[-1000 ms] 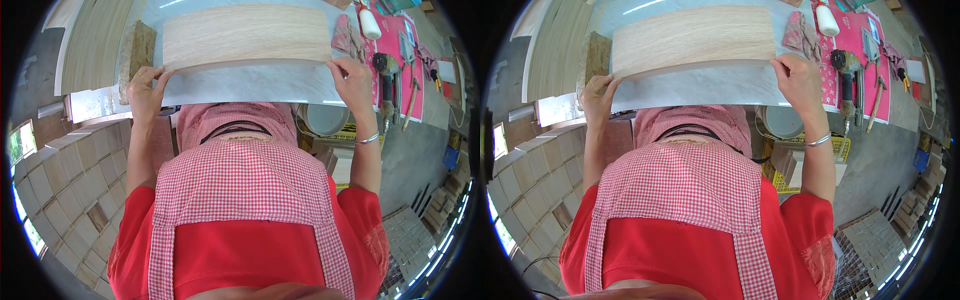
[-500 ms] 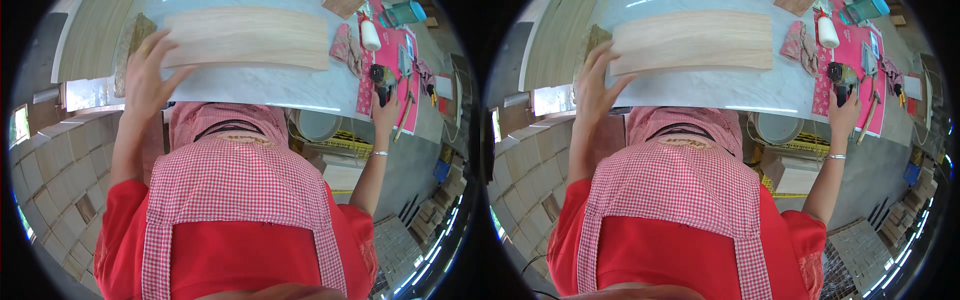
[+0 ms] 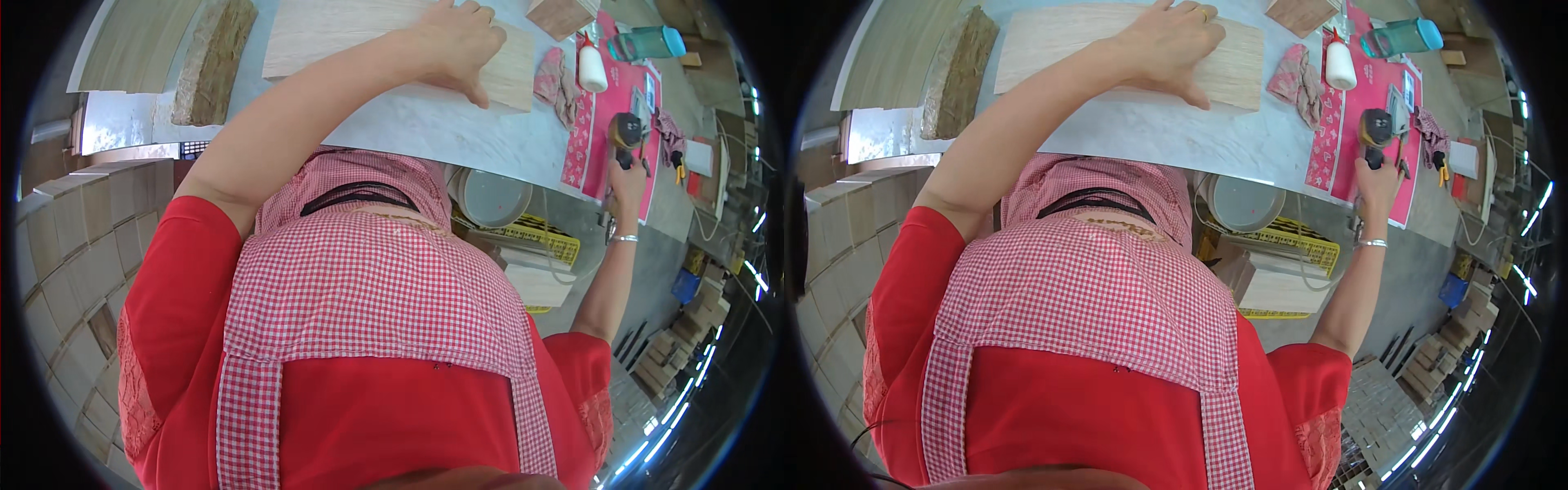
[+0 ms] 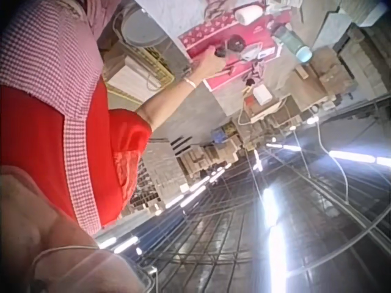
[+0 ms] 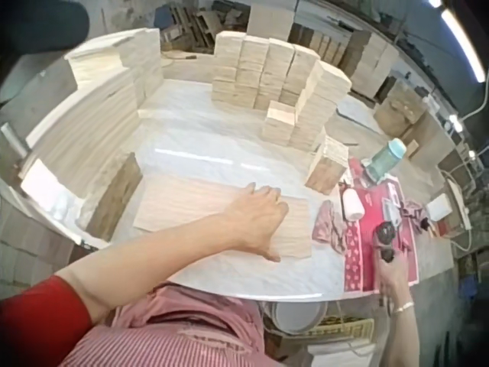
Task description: Assembling wooden boxes using glue and a pneumatic nail gun.
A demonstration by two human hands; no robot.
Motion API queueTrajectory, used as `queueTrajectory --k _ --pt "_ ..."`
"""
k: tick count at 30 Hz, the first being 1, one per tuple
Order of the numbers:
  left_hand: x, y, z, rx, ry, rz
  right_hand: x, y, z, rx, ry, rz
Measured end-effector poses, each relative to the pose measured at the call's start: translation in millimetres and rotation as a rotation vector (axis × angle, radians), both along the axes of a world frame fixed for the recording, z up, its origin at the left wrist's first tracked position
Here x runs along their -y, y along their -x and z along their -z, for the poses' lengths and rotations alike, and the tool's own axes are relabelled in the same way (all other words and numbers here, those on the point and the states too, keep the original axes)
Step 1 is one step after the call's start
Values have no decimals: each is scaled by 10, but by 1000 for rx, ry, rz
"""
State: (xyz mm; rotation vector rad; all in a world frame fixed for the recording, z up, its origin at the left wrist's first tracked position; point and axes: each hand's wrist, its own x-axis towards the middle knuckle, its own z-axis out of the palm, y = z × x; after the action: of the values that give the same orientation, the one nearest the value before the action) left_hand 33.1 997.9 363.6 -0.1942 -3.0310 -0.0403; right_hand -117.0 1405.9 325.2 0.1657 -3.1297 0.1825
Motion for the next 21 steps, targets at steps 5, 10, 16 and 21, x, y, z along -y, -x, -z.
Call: queueTrajectory --k 5,10,16,21 --pt "-66 -47 9 21 -32 -18 562 -597 -677 157 283 -30" --pt "111 99 0 155 -256 92 1147 -1248 -1073 276 584 -167" --pt "-134 -84 -78 41 53 -113 1348 -1307 -1155 341 538 -161" --pt "65 53 -33 122 -175 19 1358 -1261 -1131 372 548 -244"
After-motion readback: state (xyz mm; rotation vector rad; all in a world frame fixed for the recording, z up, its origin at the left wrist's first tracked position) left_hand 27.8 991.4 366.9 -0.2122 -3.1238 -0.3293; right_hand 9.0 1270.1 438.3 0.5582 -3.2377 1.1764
